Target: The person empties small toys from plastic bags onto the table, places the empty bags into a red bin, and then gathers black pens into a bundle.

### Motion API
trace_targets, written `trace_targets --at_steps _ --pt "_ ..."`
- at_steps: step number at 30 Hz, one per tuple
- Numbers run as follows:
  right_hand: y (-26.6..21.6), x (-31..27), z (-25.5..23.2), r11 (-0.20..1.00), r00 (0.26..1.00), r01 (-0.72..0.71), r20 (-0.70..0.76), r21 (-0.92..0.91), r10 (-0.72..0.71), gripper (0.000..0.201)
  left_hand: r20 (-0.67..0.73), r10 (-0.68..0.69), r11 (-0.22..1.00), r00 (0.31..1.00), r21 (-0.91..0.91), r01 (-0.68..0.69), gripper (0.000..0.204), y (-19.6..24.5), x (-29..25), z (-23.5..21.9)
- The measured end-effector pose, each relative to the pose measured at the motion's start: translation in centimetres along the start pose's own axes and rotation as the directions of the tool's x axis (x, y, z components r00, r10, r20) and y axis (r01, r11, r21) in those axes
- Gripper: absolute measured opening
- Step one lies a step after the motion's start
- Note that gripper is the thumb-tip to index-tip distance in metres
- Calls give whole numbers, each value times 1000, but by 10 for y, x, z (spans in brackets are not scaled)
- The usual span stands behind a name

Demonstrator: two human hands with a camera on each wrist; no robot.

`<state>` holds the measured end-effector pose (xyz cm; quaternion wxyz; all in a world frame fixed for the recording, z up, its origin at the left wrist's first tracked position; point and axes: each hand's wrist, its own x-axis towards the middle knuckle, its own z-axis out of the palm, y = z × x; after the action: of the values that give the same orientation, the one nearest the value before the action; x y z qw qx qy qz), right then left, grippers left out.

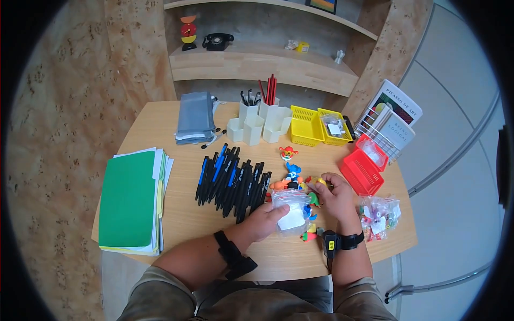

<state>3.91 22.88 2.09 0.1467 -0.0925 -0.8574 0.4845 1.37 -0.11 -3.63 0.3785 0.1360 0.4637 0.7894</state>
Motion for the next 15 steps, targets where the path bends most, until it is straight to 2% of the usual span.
trace_targets --at_steps 1,2,3,8,10,12,13,15 --pt "5 0 2 1000 1000 -6 3 6 6 22 22 0 1000 1000 -14 0 41 1 0 0" --pt "11 1 1 961 962 258 -69 -102 -265 18 20 -8 1000 1000 -13 8 41 2 0 0" --pt "15 0 0 842 847 488 -108 -227 -520 14 16 -10 1000 1000 -7 10 40 3 0 1" --pt "8 -2 -5 906 905 353 -159 -232 -394 11 -5 -77 996 997 47 77 41 -2 3 -5" --pt "3 -2 -5 911 913 335 -156 -240 -377 12 48 -49 998 998 -33 51 42 -5 4 -8" --pt "-5 -6 -4 954 963 254 -50 -158 -264 12 41 -56 998 998 -18 57 43 -6 5 -10" --pt "-7 -7 -4 954 963 256 -49 -157 -266 12 33 -64 998 997 -6 64 43 -5 5 -9" --pt "-10 -8 -3 872 904 394 -49 -291 -425 11 35 -34 999 999 -30 35 42 -4 4 -7"
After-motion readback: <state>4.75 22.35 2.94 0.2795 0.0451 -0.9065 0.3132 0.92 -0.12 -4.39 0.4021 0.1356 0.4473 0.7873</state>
